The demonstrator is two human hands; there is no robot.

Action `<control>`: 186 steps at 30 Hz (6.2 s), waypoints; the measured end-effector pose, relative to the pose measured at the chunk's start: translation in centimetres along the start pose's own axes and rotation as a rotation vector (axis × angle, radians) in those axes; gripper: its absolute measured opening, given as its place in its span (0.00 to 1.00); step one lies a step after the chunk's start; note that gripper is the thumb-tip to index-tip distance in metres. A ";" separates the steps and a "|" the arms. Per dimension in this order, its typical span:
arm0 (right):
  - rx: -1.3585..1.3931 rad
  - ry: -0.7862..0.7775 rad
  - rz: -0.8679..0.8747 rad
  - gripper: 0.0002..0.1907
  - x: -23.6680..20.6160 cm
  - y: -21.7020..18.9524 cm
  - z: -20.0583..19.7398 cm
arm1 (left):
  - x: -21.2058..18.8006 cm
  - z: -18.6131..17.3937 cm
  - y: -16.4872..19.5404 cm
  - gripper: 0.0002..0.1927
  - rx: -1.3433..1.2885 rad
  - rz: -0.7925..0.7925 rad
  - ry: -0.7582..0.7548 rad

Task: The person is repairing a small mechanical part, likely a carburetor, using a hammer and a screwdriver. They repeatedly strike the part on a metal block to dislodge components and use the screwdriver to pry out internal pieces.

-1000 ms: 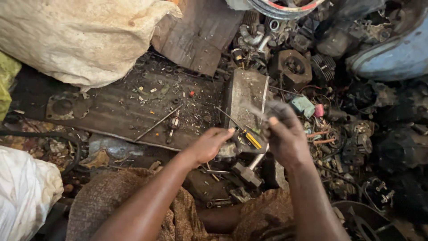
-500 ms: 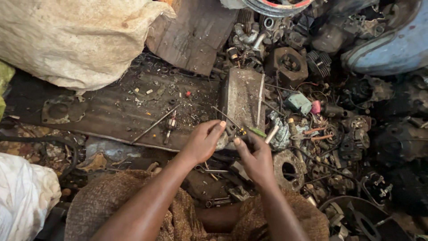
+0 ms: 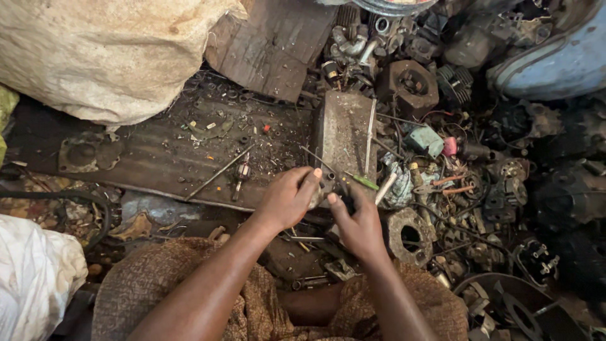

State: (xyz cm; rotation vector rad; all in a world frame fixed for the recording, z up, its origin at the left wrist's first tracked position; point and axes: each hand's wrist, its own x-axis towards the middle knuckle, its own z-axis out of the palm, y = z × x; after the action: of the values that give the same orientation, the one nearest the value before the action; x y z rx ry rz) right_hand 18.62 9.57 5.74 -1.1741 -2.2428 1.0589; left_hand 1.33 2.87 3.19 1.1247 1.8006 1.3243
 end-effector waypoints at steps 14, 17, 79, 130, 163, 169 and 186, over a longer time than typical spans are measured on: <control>0.238 -0.027 0.052 0.15 0.5 2.7 1.0 | -0.2 -0.5 0.7 0.26 -0.076 -0.037 -0.009; 0.396 0.015 -0.049 0.18 0.6 3.4 1.1 | -0.1 -0.4 0.6 0.25 -0.008 0.037 0.053; 0.473 0.042 0.052 0.17 0.0 0.7 1.4 | -0.1 -0.2 -0.1 0.34 0.045 -0.053 -0.033; 0.208 0.061 0.165 0.18 -0.4 1.9 1.6 | -0.6 -0.6 -0.2 0.51 -0.265 0.381 0.135; 0.596 0.092 0.191 0.18 -0.9 1.4 2.7 | -1.2 -1.3 0.6 0.57 -0.263 0.433 0.275; 0.537 0.064 0.033 0.15 -0.6 1.4 2.8 | -1.3 -1.2 0.7 0.56 -0.229 0.415 0.270; 0.398 0.194 0.180 0.17 -0.6 1.4 0.8 | 0.1 -1.0 -1.0 0.44 -0.604 0.307 0.254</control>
State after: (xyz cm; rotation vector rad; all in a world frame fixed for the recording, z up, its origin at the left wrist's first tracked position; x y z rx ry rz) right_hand 19.19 9.23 4.18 -1.2537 -1.7039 1.3226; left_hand 0.17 2.43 2.55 0.9383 1.2614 2.0911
